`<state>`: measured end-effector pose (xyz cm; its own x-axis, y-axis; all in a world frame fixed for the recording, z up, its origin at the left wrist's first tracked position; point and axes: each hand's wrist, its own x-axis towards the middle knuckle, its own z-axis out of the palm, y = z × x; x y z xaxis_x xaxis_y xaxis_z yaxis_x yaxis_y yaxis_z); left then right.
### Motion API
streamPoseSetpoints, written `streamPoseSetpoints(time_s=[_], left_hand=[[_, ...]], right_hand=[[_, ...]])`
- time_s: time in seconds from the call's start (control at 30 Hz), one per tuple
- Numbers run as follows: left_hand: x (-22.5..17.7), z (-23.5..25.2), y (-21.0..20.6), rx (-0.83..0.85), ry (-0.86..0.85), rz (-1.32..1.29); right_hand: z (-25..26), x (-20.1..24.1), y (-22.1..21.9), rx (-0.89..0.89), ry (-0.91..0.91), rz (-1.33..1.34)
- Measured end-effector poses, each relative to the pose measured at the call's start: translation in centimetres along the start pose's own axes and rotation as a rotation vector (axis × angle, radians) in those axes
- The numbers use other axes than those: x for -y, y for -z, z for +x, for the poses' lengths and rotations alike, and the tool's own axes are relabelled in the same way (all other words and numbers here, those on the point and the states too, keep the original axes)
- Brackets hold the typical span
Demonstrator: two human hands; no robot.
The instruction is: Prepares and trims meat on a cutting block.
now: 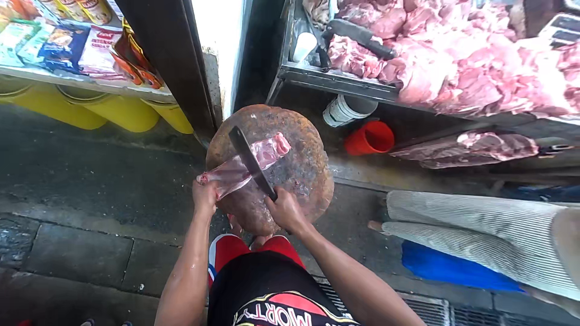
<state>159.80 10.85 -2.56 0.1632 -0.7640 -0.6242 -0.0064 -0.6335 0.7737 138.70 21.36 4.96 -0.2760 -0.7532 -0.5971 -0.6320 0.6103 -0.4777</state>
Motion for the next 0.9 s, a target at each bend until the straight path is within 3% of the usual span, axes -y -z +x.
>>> streamPoseSetpoints(time_s=[0.27,0.47,0.6,0.67,0.77,0.83,0.9], left_hand=[[0.5,-0.5,-0.6,-0.070,-0.023,0.035],[0.6,-1.0,-0.5,-0.068,-0.055,0.040],[1.1,-0.8,-0.5,-0.070,-0.059,0.065],[1.2,-0.7,-0.5,-0.073,-0.045,0.037],[1.1,-0.6,-0.7,-0.085,-0.031,0.030],[1.2,-0.3,-0.7,-0.089,-0.025,0.030],[1.3,0.0,-0.6,-0.086,-0.027,0.013]], right_hand=[[1.3,-1.5,-0.2,-0.009,0.074,-0.012],[-3.3,-0.9,4.0,-0.092,0.189,0.139],[-9.3,2.8,11.9,-0.347,0.487,0.295],[-12.4,5.4,16.8,-0.474,0.804,0.490],[-15.5,11.3,23.3,-0.462,1.254,0.801],[-15.5,13.7,23.7,-0.455,1.406,0.882],[-11.7,11.4,17.6,-0.561,1.398,0.790]])
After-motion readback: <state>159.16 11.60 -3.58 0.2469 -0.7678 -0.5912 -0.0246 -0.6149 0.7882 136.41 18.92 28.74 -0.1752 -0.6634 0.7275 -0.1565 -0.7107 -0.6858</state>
